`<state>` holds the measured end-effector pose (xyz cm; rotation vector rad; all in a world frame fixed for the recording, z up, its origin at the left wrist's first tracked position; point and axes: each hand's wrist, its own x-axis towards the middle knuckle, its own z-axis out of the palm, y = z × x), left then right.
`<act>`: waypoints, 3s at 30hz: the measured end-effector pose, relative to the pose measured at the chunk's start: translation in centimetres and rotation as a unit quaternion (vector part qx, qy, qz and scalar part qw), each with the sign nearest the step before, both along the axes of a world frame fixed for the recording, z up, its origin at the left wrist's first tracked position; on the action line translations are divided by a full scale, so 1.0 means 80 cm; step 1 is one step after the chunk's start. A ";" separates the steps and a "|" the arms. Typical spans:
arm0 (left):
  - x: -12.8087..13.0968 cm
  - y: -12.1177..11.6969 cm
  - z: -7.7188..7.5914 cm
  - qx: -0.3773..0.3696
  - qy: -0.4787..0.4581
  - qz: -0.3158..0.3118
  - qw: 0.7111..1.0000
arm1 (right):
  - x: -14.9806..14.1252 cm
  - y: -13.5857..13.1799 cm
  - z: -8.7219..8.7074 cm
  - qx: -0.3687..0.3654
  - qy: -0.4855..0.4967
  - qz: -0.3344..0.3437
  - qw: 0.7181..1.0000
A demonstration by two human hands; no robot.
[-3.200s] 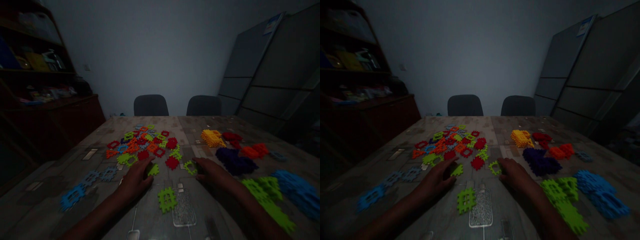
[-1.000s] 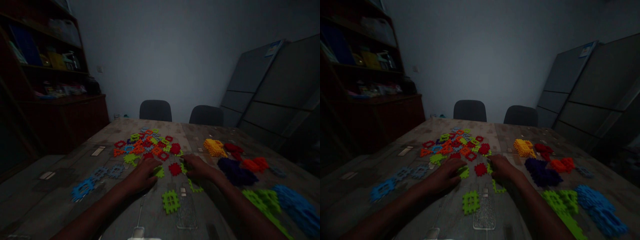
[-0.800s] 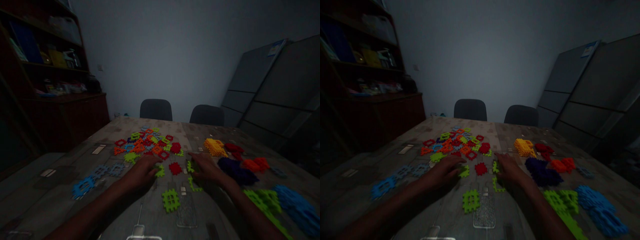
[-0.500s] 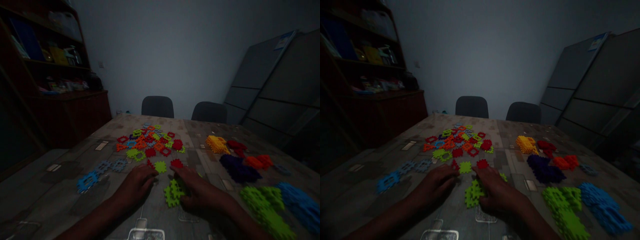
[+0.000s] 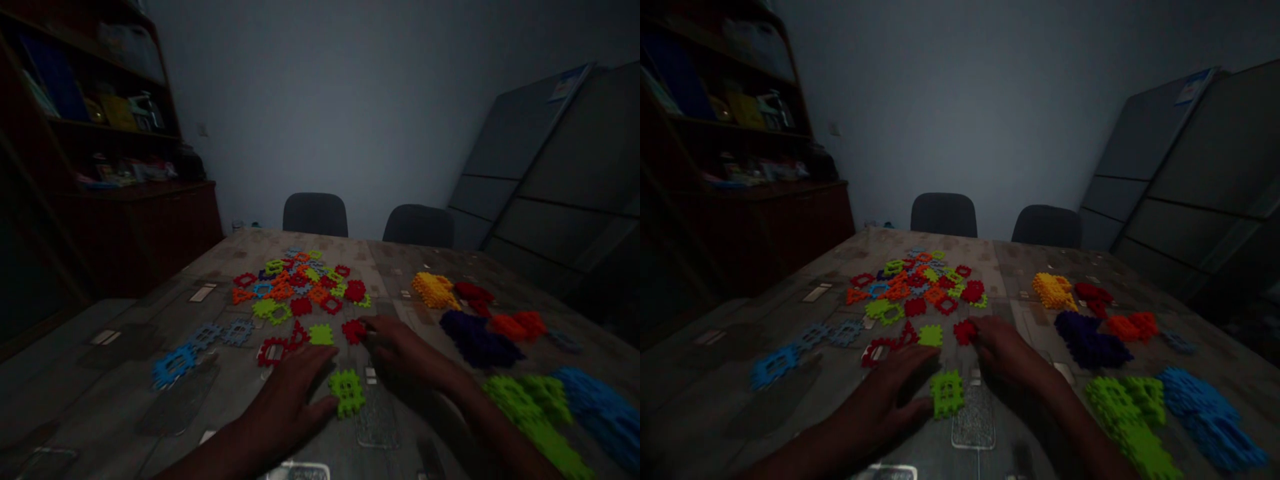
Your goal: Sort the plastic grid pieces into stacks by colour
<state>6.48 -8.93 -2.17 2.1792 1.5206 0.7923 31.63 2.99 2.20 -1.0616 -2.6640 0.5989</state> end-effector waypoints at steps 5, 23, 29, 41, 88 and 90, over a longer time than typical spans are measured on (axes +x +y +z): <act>0.024 -0.004 -0.014 -0.020 0.051 -0.044 0.998 | 0.002 0.076 -0.024 0.035 -0.005 -0.085 0.996; 0.029 0.005 -0.055 0.118 0.046 -0.062 0.990 | -0.025 0.107 -0.036 0.083 -0.075 -0.070 0.991; 0.026 0.004 -0.053 0.137 0.067 -0.056 0.987 | 0.020 0.086 -0.029 0.059 -0.104 -0.044 0.992; 0.020 0.003 -0.061 0.112 0.062 -0.055 0.990 | 0.008 0.069 -0.045 0.047 -0.074 -0.160 0.983; 0.023 -0.002 -0.038 0.078 0.049 -0.070 0.993 | 0.065 -0.006 -0.041 -0.046 0.006 -0.018 0.999; 0.020 -0.002 -0.034 0.086 0.045 -0.070 0.993 | 0.067 -0.007 -0.040 -0.049 0.007 -0.015 0.999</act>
